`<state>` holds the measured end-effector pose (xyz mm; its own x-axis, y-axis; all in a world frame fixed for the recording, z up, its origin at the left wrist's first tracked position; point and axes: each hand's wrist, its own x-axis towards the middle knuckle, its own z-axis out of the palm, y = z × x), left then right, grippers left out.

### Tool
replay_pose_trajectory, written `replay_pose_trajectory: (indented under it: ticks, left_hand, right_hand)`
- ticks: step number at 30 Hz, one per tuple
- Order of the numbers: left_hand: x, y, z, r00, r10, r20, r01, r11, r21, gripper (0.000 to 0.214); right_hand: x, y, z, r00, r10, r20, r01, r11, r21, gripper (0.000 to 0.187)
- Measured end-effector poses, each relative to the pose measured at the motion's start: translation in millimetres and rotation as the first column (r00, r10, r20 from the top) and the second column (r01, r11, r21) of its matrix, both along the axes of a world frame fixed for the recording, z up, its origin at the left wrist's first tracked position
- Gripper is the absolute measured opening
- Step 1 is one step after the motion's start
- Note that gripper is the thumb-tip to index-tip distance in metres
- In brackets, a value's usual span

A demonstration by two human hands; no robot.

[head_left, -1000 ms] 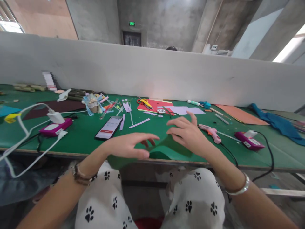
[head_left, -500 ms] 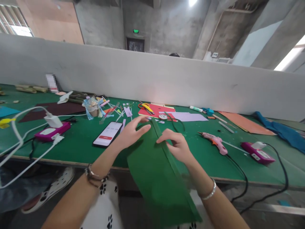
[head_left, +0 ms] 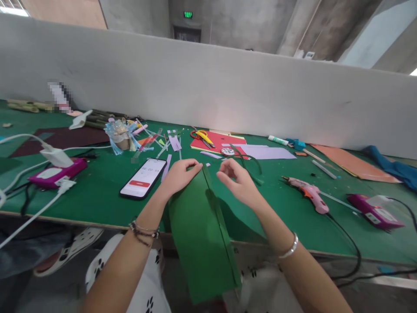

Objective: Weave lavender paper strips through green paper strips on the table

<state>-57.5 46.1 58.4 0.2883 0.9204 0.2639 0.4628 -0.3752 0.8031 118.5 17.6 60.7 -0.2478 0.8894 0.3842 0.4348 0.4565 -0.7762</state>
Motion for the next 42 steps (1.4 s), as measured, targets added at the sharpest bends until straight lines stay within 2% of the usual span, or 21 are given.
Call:
replay_pose_trajectory:
  ticks: [3, 5, 10, 14, 17, 21, 26, 30, 34, 37, 42]
  left_hand:
    - [6, 4, -4.3, 0.996, -0.013, 0.085, 0.016, 0.999, -0.039, 0.027]
    - [6, 5, -6.8, 0.989, -0.032, 0.141, 0.044, 0.995, -0.085, 0.027]
    - [-1, 10, -11.4, 0.978, -0.04, 0.207, 0.081, 0.977, -0.197, 0.032]
    - [0, 12, -14.0, 0.974, -0.049, 0.219, 0.103, 0.964, -0.244, 0.034]
    - [3, 12, -15.6, 0.973, -0.071, 0.218, 0.121, 0.967, -0.225, 0.033]
    - [6, 10, -16.0, 0.976, -0.114, 0.188, 0.149, 0.971, -0.185, 0.033]
    - [13, 6, -14.5, 0.984, -0.144, 0.103, 0.152, 0.986, -0.067, 0.03]
    - [19, 2, -11.2, 0.981, -0.185, 0.053, 0.185, 0.983, 0.014, 0.029]
    - [20, -1, -8.6, 0.967, -0.232, 0.104, 0.224, 0.971, 0.081, 0.029]
    - [19, 0, -10.5, 0.96, -0.254, 0.119, 0.242, 0.965, 0.102, 0.029]
    - [16, 2, -14.8, 0.949, -0.303, 0.086, 0.292, 0.95, 0.114, 0.028]
  right_hand:
    - [-14, 5, 5.0, 0.965, -0.023, 0.262, -0.002, 0.996, 0.094, 0.023]
    - [-20, 10, 3.6, 0.933, -0.06, 0.355, 0.015, 0.992, 0.128, 0.026]
    - [-21, 20, -3.8, 0.898, -0.114, 0.425, 0.07, 0.991, 0.117, 0.017]
    - [-20, 18, -5.2, 0.841, -0.253, 0.478, 0.164, 0.962, 0.22, 0.013]
    - [-22, 14, -5.9, 0.812, -0.298, 0.502, 0.176, 0.945, 0.276, 0.015]
    - [-23, 8, -8.1, 0.784, -0.295, 0.546, 0.159, 0.946, 0.283, 0.018]
    - [-20, 2, -8.8, 0.75, -0.388, 0.535, 0.249, 0.916, 0.314, 0.015]
    - [-18, -2, -5.7, 0.793, -0.311, 0.523, 0.183, 0.942, 0.283, 0.015]
    - [-15, -2, -1.2, 0.876, -0.214, 0.431, 0.124, 0.966, 0.226, 0.017]
    - [-11, 0, 1.4, 0.927, -0.15, 0.343, 0.101, 0.982, 0.157, 0.02]
    - [-6, 1, 2.3, 0.959, -0.12, 0.255, 0.097, 0.99, 0.101, 0.017]
